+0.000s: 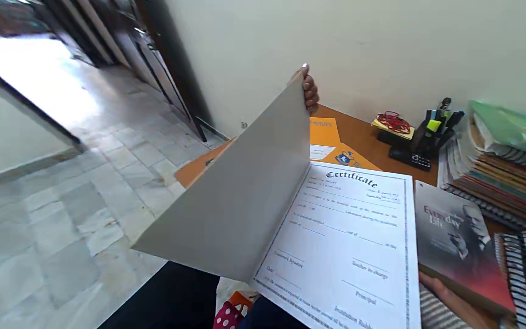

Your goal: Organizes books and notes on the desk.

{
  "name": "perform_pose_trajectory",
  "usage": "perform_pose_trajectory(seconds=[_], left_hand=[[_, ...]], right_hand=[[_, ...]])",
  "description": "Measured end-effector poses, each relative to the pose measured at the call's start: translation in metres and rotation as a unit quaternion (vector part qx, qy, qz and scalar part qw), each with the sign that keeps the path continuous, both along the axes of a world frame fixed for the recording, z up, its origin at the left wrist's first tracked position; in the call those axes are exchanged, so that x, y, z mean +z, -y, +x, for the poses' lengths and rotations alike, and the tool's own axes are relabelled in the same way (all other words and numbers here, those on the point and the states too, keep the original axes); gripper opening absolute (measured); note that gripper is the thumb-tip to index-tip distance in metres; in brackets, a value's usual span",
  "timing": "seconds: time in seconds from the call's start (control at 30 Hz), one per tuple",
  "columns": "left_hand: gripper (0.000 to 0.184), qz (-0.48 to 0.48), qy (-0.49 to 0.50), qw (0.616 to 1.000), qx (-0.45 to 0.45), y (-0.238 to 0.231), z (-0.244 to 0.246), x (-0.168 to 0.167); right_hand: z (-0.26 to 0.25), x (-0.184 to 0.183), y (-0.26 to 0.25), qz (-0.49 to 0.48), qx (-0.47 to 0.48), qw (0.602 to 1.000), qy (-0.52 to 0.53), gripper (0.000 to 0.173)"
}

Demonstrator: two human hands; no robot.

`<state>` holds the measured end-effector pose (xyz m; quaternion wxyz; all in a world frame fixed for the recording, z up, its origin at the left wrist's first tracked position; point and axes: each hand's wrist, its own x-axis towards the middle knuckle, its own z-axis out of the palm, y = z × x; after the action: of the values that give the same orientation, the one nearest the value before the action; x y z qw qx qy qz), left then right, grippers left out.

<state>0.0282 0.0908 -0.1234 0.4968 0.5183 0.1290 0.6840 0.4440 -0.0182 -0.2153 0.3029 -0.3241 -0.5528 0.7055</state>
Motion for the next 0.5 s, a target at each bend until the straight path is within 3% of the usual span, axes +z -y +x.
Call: perform_pose_trajectory(seconds=[0.1,0.2,0.3,0.4,0.5], left_hand=[[0.061,-0.058,-0.027,0.997,0.05,0.0,0.021,0.009],[0.054,-0.143,-0.063,0.974,0.162,0.006,0.057,0.017],[0.053,-0.179,-0.246,0.917,0.257,0.018,0.096,0.017],[0.05,-0.134,-0.424,0.865,0.234,0.021,0.126,0.001],[0.046,-0.117,-0.529,0.82,0.184,0.019,0.145,-0.012]], right_hand=[[0.004,-0.004,0.0,-0.004,0.005,1.0,-0.013,0.037],[0.007,-0.013,0.001,-0.005,-0.013,1.0,-0.028,0.036],[-0.002,0.005,0.006,-0.008,-0.018,1.0,-0.006,0.038],[-0.002,0.007,0.01,0.006,-0.023,1.0,-0.003,0.04],[0.003,-0.003,0.008,0.036,-0.016,0.999,-0.003,0.037]])
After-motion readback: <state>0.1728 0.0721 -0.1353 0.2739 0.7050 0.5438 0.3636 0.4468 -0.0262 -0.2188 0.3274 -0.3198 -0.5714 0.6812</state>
